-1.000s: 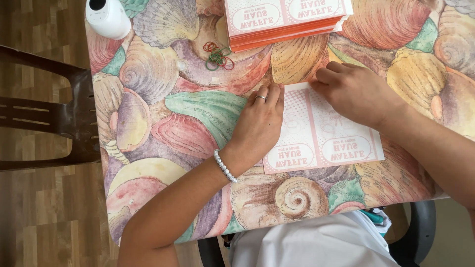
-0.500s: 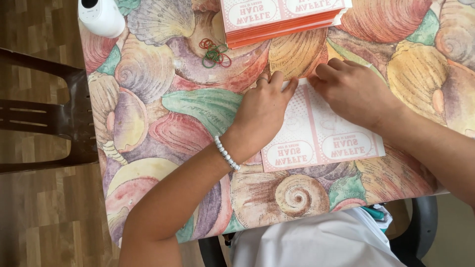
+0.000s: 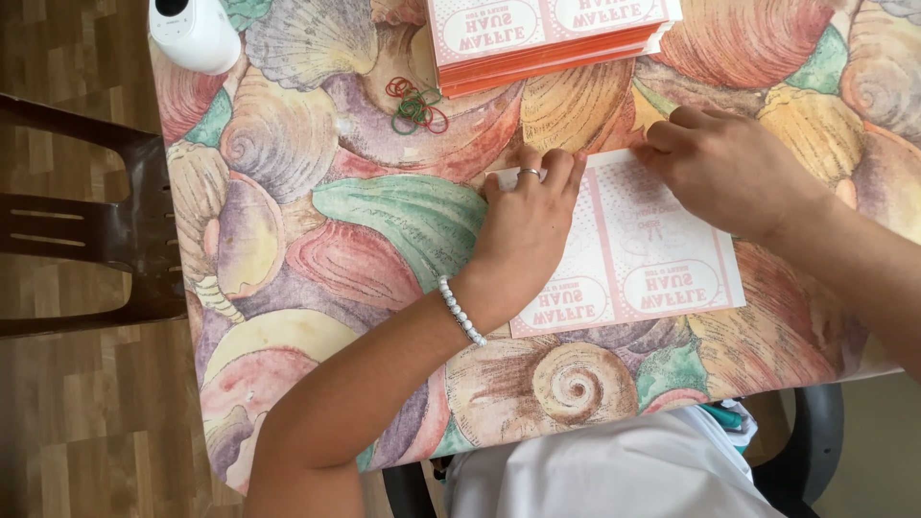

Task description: Folding flat paper sheets into bags and stacking them on a table.

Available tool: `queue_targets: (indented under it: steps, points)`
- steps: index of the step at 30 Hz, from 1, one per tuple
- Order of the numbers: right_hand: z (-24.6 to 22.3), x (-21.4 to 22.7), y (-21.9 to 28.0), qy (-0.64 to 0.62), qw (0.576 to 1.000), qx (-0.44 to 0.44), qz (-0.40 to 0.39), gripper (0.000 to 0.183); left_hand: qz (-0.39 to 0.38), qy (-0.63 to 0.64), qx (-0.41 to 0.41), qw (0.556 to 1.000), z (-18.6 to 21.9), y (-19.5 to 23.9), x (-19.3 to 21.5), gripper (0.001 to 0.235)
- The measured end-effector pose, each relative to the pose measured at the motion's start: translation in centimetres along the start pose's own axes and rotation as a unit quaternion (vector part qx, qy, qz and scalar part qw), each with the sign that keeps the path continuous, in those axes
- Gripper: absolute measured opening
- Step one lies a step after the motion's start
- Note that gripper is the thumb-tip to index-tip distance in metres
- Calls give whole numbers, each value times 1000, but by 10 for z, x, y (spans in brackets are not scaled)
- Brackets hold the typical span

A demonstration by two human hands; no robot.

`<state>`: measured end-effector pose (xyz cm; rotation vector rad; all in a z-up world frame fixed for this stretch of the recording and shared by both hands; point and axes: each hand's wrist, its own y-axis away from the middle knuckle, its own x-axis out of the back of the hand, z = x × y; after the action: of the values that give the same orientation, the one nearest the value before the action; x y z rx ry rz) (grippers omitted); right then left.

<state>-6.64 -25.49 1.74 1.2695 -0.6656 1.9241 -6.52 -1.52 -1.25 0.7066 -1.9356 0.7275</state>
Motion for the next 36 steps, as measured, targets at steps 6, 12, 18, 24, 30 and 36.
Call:
queue_targets:
  steps: [6, 12, 18, 24, 30, 36]
  points:
    - [-23, -13, 6, 31, 992, -82, 91, 24, 14, -7, 7, 1000, 1, 3, 4, 54]
    - [-16, -7, 8, 56, 995, -26, 83, 10, 20, 15, -1, 1000, 0, -2, 10, 47]
    - [-10, -1, 9, 70, 997, -3, 23, 36, 7, 47, 9, 999, 3, -13, 8, 57]
    - [-16, -3, 4, 37, 997, -49, 56, 34, 0, 57, 12, 998, 8, -17, 3, 65]
    - [-14, 1, 5, 47, 996, -42, 58, 30, -32, 35, -7, 999, 9, -21, 15, 48]
    - [9, -11, 21, 5, 997, -2, 78, 11, 5, 33, -39, 999, 20, -19, 12, 32]
